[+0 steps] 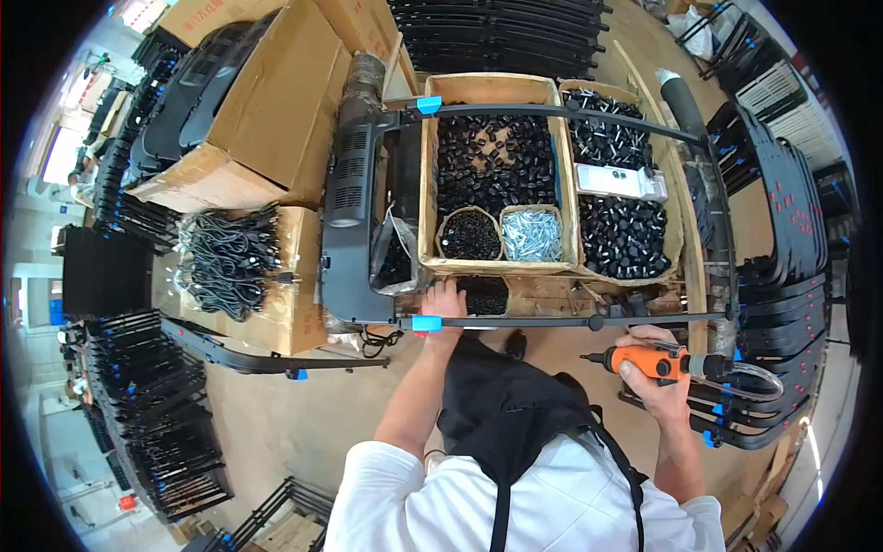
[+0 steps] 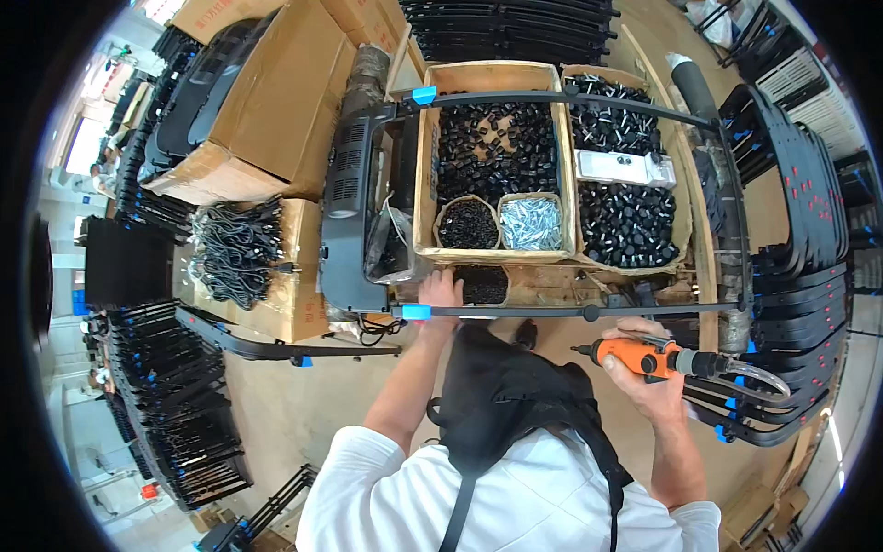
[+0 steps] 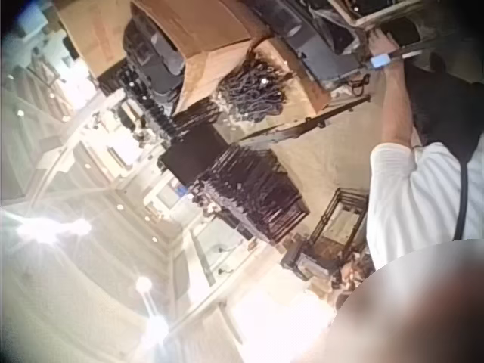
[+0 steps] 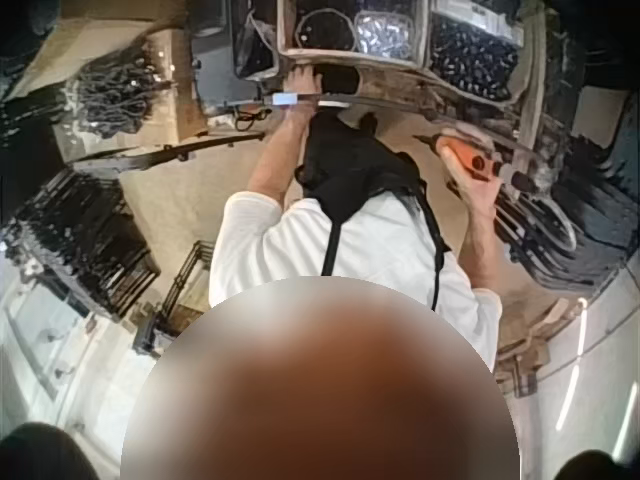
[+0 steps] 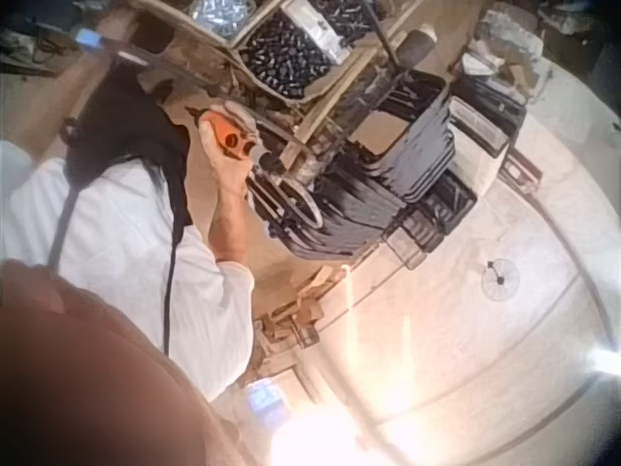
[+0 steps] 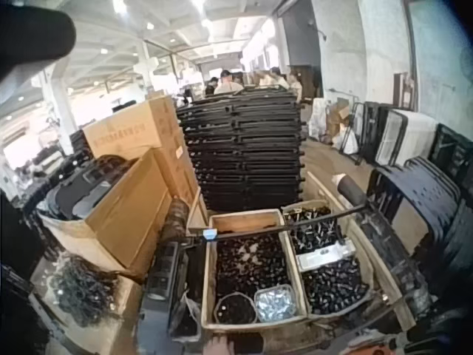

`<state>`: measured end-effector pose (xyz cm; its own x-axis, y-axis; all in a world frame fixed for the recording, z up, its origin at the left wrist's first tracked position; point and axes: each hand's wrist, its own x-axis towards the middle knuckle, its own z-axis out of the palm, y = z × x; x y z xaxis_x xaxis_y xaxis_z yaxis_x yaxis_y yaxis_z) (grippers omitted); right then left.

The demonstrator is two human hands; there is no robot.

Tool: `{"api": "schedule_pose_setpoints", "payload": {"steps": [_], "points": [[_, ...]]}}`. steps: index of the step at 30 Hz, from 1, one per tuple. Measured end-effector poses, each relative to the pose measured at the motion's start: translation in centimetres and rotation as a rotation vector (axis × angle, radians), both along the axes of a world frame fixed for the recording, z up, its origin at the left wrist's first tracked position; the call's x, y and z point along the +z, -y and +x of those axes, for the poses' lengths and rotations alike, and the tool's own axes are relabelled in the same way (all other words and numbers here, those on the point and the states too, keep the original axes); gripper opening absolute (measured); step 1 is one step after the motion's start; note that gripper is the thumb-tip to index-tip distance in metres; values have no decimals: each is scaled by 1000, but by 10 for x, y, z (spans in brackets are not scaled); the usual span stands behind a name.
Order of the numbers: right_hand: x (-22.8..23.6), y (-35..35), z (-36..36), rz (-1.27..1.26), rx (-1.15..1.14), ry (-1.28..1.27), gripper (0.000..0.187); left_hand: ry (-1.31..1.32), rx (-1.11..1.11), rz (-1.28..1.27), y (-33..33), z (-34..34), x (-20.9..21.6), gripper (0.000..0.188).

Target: Assemble outdoor heating units by attaching plastic housings and electrical components using a pneumatic screwdriver.

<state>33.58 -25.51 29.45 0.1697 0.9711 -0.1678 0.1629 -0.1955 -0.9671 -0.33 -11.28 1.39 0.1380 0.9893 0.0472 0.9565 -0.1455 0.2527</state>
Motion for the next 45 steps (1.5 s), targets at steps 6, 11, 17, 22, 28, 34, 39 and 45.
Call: {"api": "schedule_pose_setpoints", "payload": {"steps": [6,11,17,22,28,34,39,45], "points": [[22,-11,-14,28,1,30,51,-192,-102,-56,-17,-5,-49,19],[20,-13,-11,62,-34,33,51,37,-214,-152,-17,-6,-27,20],[13,-27,-10,91,-24,30,51,487,-30,-211,-6,2,-1,20],[9,-51,-21,105,18,12,51,822,270,-527,-6,12,-9,18],[3,-86,-40,176,44,-79,51,1531,498,-751,46,-11,6,20],[7,-137,-71,190,99,-201,51,1446,417,-1022,99,-68,123,23],[13,-196,-115,241,186,-270,50,1542,438,-802,70,-87,201,25],[29,-289,-191,329,286,-301,50,2156,603,-617,-102,-64,210,32]]}}
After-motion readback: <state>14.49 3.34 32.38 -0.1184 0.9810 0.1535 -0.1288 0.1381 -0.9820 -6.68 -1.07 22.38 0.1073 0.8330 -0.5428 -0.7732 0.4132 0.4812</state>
